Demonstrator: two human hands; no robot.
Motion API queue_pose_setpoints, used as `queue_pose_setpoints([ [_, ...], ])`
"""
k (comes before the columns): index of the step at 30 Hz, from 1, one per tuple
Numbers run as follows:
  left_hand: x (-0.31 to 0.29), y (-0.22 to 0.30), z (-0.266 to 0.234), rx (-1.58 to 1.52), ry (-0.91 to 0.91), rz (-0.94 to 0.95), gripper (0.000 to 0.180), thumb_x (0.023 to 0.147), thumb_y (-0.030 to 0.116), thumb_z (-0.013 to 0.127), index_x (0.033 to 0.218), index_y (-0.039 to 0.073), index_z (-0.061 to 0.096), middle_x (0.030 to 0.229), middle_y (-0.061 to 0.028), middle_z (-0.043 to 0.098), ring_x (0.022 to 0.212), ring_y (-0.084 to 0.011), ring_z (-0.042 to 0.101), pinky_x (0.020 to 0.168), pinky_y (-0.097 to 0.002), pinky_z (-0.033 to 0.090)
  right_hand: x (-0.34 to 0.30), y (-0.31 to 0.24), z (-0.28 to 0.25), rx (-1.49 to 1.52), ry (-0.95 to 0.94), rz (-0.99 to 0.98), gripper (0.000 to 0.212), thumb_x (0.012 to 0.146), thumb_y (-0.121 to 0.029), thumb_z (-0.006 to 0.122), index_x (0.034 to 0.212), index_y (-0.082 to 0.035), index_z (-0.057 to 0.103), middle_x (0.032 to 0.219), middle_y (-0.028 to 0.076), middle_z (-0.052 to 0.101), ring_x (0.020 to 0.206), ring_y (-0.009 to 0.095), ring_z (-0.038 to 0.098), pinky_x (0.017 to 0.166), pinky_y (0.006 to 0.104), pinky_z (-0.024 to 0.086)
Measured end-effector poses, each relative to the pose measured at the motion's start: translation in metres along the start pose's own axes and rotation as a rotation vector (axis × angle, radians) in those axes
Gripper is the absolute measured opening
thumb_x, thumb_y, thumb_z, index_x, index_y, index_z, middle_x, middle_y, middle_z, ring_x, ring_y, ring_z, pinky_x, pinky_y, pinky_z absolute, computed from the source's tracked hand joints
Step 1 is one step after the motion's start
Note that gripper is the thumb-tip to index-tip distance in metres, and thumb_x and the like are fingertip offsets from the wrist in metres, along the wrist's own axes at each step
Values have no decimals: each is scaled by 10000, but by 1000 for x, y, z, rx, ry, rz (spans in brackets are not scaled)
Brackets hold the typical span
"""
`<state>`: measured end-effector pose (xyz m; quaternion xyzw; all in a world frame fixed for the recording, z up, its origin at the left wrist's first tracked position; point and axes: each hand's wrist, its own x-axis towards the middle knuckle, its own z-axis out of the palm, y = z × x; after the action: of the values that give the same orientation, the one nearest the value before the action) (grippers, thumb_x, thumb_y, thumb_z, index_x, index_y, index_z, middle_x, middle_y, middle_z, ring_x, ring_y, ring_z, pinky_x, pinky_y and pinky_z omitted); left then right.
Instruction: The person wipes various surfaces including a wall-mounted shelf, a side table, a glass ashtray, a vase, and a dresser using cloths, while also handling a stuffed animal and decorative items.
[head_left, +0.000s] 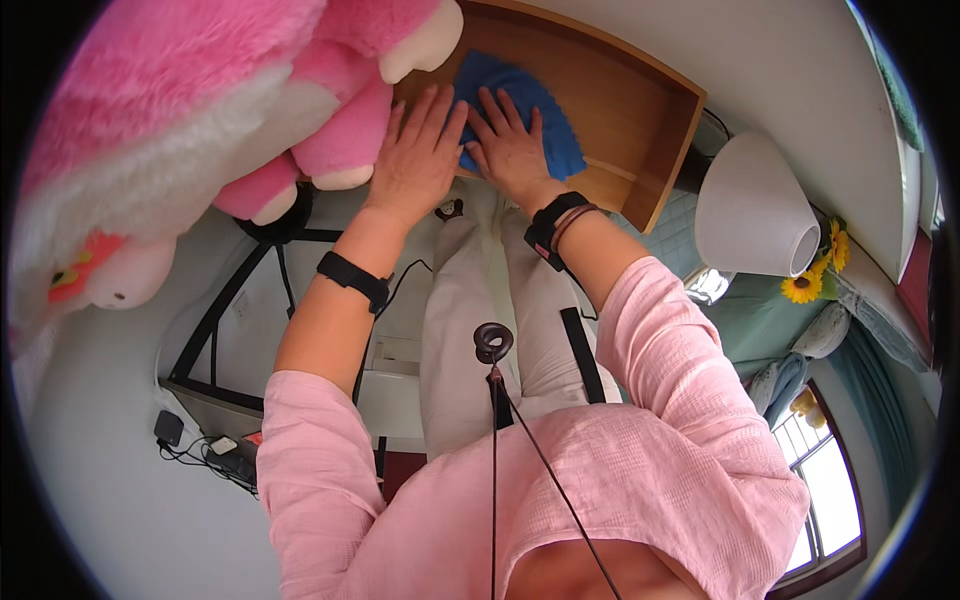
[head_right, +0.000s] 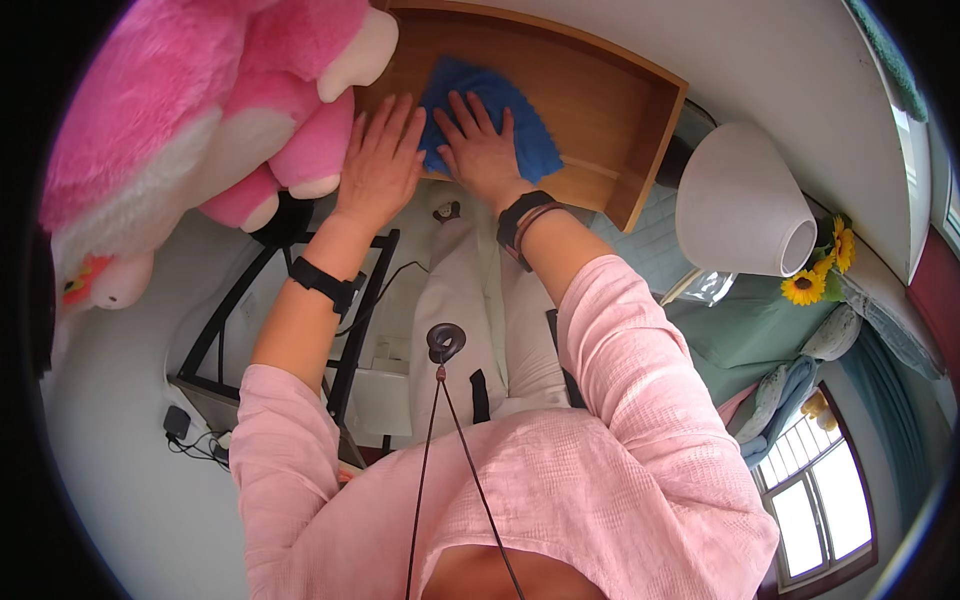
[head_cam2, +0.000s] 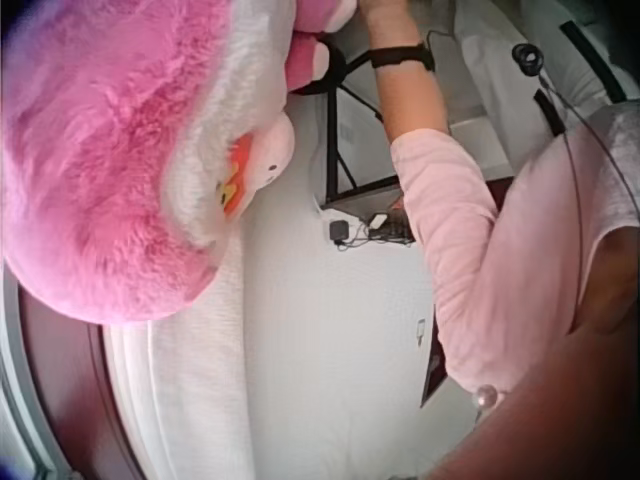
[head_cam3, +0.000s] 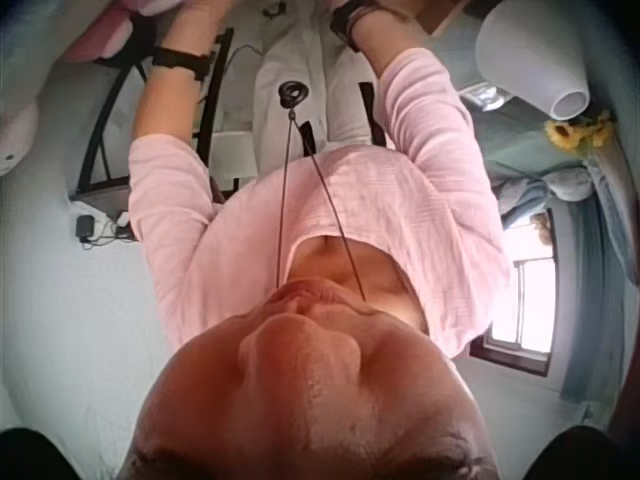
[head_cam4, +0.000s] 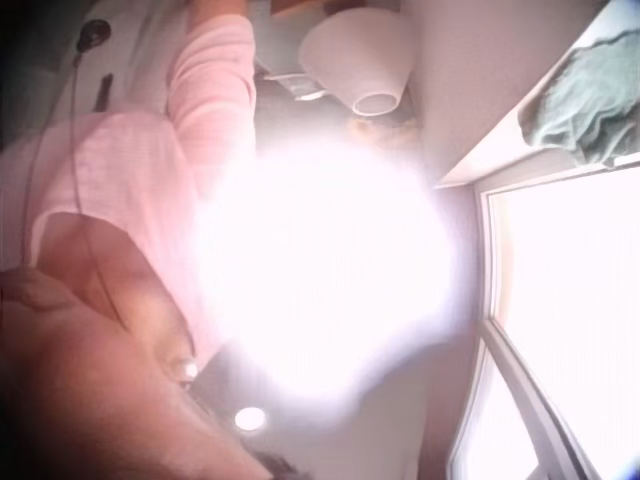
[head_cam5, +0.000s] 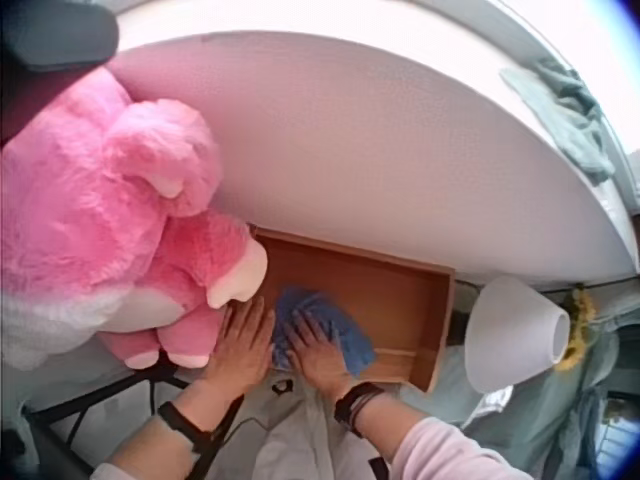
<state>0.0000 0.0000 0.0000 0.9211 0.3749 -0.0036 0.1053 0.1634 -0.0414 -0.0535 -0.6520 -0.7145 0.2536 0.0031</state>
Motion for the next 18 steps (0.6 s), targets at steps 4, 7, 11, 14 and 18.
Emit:
queue_pose_setpoints([
  [4,55,-21,17,-56,161,-136,602,799,249,550,1311,25,326,1385,-188,269,1265,-398,254,1013,-484,261,16,41,-2,-26,118,-213,497,838,-293,517,1301,-163,392,1395,25,321,1293,215,272,995,545,239],
  [7,48,-21,25,-143,171,-193,606,818,243,519,1325,2,290,1356,-277,249,1245,-429,261,1014,-497,243,12,31,10,33,107,-212,490,848,-286,495,1304,-143,386,1395,29,322,1291,221,278,999,536,240],
  [11,44,-22,26,-283,195,-295,599,836,224,483,1340,-7,255,1336,-303,265,1228,-456,266,1016,-502,230,56,2,14,72,192,-175,481,838,-283,513,1289,-148,414,1391,25,330,1283,208,296,1017,500,227],
  [14,45,-21,26,-267,171,-272,579,836,201,471,1339,3,265,1333,-301,274,1219,-454,286,1013,-502,235,92,2,5,42,218,-272,472,840,-314,493,1274,-138,435,1382,29,346,1283,211,296,1023,489,220],
  [18,42,-25,22,-308,217,-282,547,827,154,457,1332,24,296,1331,-295,285,1203,-451,310,1004,-497,257,100,43,-3,26,358,-134,531,821,-386,489,1275,-117,428,1366,51,370,1283,217,296,1023,495,213],
])
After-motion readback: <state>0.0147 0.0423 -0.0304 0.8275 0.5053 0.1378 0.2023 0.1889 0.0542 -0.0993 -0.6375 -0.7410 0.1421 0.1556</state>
